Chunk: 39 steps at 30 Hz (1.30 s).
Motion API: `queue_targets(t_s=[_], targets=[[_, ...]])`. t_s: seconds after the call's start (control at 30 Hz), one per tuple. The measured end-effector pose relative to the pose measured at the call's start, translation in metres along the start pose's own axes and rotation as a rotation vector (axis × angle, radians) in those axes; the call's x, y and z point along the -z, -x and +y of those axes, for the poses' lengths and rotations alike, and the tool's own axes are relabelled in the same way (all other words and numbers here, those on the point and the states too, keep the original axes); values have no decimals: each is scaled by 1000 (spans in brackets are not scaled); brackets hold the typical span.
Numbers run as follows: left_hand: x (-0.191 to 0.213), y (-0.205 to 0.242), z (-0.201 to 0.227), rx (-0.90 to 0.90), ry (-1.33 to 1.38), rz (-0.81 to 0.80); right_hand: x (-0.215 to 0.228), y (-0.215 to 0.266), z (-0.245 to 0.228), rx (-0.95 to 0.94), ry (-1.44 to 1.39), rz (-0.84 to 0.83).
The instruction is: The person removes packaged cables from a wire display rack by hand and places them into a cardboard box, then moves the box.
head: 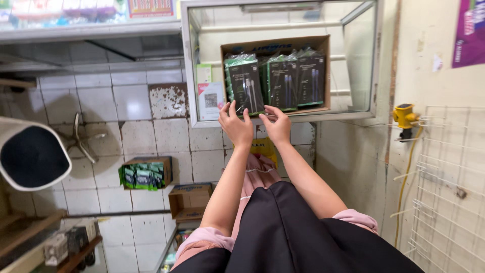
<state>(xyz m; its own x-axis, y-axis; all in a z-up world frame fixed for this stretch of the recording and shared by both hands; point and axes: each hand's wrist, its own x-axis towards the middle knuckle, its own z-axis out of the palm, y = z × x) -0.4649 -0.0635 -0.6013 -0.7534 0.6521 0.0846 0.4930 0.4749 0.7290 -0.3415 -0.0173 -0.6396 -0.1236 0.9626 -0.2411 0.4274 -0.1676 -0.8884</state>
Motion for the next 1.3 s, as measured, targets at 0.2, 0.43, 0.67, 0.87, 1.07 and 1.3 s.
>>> queue_targets(t_s=[0.2,0.43,0.67,0.87,1.07,1.3], targets=[[23,20,84,-92,328,-126,62,37,-76,115,-88,128],[73,64,224,-279,743,-322,187,105,-186,323,-295,349],[153,144,375,-629,1054,-591,330,218,-278,628,-207,722],[225,233,468,-930,1289,-843,407,339,-320,812,-105,1046],[263,317,535,-1150,1477,-1082,462,432,-325,946,119,1363],[267,383,596,-1311,1553,-1151,540,492,-297,838,235,1784]])
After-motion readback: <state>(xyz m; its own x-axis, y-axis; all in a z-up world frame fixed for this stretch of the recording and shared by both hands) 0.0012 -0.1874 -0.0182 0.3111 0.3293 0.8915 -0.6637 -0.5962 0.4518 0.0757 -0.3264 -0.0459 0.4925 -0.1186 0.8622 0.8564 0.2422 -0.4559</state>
